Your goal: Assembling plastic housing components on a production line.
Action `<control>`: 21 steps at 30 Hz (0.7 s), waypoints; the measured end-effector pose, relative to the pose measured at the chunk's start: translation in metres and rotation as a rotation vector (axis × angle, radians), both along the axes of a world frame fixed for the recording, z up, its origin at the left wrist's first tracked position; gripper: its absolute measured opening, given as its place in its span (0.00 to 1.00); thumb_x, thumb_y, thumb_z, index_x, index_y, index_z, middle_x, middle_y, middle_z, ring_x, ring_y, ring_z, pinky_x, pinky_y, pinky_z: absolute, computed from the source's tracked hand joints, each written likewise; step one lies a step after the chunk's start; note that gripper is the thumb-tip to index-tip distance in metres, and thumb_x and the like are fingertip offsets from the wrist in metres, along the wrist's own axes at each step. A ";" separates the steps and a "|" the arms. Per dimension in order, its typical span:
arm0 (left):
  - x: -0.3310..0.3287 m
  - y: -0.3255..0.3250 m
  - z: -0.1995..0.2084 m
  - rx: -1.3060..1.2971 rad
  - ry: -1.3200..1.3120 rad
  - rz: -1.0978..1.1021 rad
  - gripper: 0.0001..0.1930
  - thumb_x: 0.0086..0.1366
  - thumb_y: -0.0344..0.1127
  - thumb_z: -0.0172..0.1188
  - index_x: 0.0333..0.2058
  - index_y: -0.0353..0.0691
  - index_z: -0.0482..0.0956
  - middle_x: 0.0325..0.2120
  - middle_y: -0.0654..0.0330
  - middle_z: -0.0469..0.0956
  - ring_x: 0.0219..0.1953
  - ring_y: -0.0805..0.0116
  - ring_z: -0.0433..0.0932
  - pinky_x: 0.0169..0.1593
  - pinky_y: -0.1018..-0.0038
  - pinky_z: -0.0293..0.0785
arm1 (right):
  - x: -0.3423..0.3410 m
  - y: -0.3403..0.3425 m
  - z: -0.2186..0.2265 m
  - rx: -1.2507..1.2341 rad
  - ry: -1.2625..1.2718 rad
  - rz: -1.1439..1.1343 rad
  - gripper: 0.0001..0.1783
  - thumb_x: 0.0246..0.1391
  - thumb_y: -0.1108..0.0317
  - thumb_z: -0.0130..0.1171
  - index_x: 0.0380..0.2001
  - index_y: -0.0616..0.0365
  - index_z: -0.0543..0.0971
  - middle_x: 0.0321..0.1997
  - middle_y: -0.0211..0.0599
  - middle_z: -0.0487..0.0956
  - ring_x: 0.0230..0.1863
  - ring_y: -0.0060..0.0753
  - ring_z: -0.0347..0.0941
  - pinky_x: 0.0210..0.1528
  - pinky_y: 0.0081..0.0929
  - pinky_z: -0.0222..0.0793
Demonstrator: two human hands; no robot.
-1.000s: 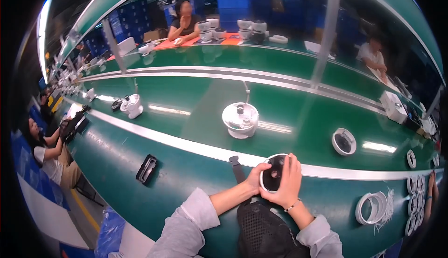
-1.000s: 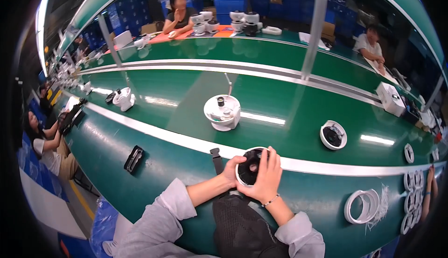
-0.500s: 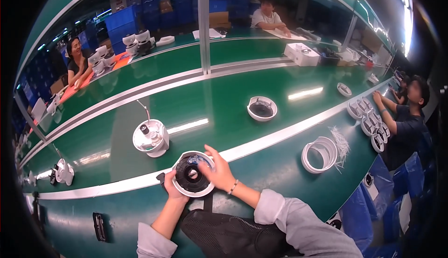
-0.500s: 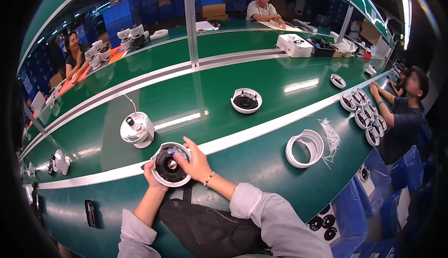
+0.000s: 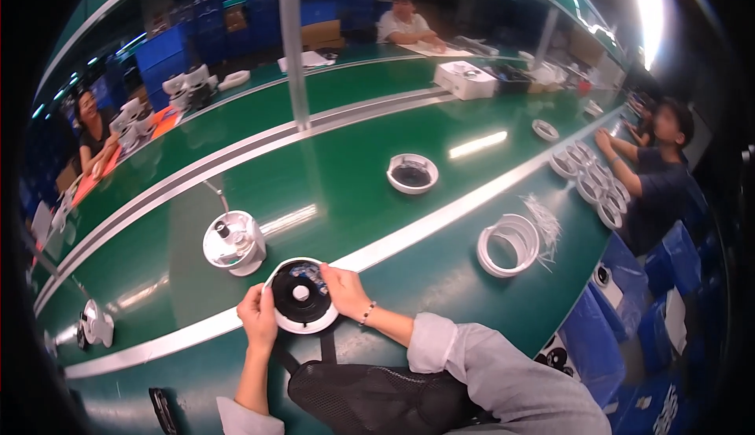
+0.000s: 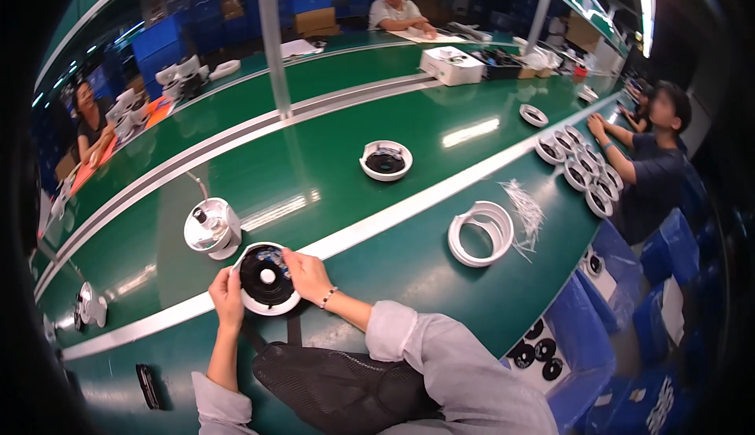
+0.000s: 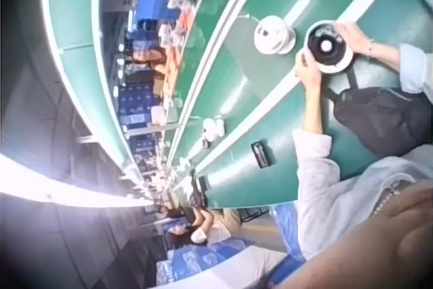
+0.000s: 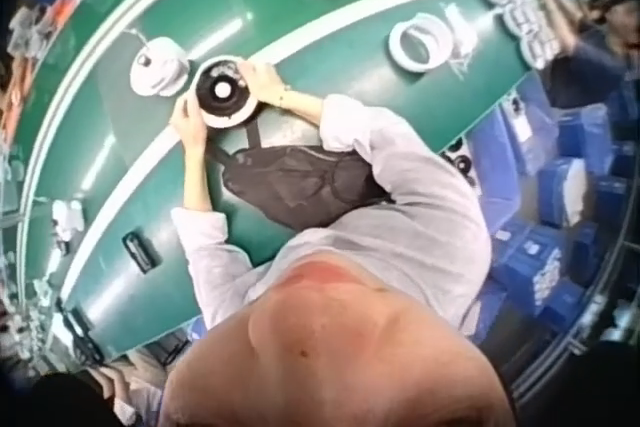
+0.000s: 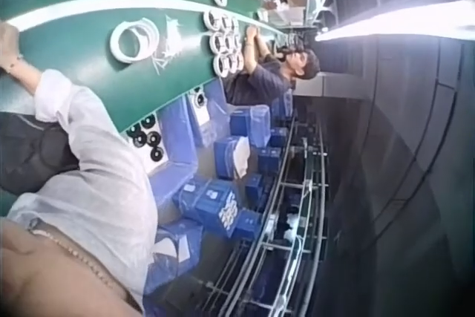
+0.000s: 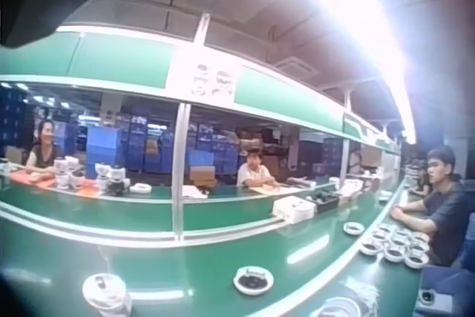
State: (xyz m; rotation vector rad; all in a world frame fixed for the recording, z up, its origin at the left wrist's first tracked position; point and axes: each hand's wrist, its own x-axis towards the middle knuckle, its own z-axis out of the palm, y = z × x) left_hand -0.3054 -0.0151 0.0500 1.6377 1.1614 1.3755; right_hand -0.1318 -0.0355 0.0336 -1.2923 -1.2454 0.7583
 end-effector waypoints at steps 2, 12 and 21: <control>-0.004 0.000 0.000 -0.015 -0.067 -0.029 0.07 0.58 0.29 0.48 0.28 0.30 0.72 0.18 0.70 0.68 0.22 0.85 0.63 0.25 0.86 0.58 | -0.003 0.003 0.001 -0.034 0.007 0.016 0.29 0.55 0.49 0.38 0.15 0.65 0.69 0.10 0.45 0.65 0.13 0.33 0.62 0.19 0.32 0.56; -0.100 0.053 -0.024 0.018 -0.107 0.101 0.12 0.59 0.35 0.49 0.34 0.29 0.72 0.34 0.57 0.71 0.35 0.71 0.70 0.43 0.75 0.65 | 0.024 -0.038 0.028 0.085 -0.275 0.068 0.19 0.49 0.56 0.49 0.37 0.61 0.70 0.40 0.43 0.69 0.22 0.37 0.69 0.30 0.29 0.66; -0.224 0.078 -0.043 -0.119 -0.711 0.309 0.18 0.59 0.41 0.46 0.46 0.41 0.67 0.42 0.57 0.70 0.39 0.63 0.73 0.37 0.69 0.75 | 0.111 -0.084 0.041 0.248 -0.511 -0.246 0.10 0.43 0.69 0.55 0.32 0.59 0.73 0.39 0.38 0.71 0.21 0.28 0.68 0.22 0.20 0.64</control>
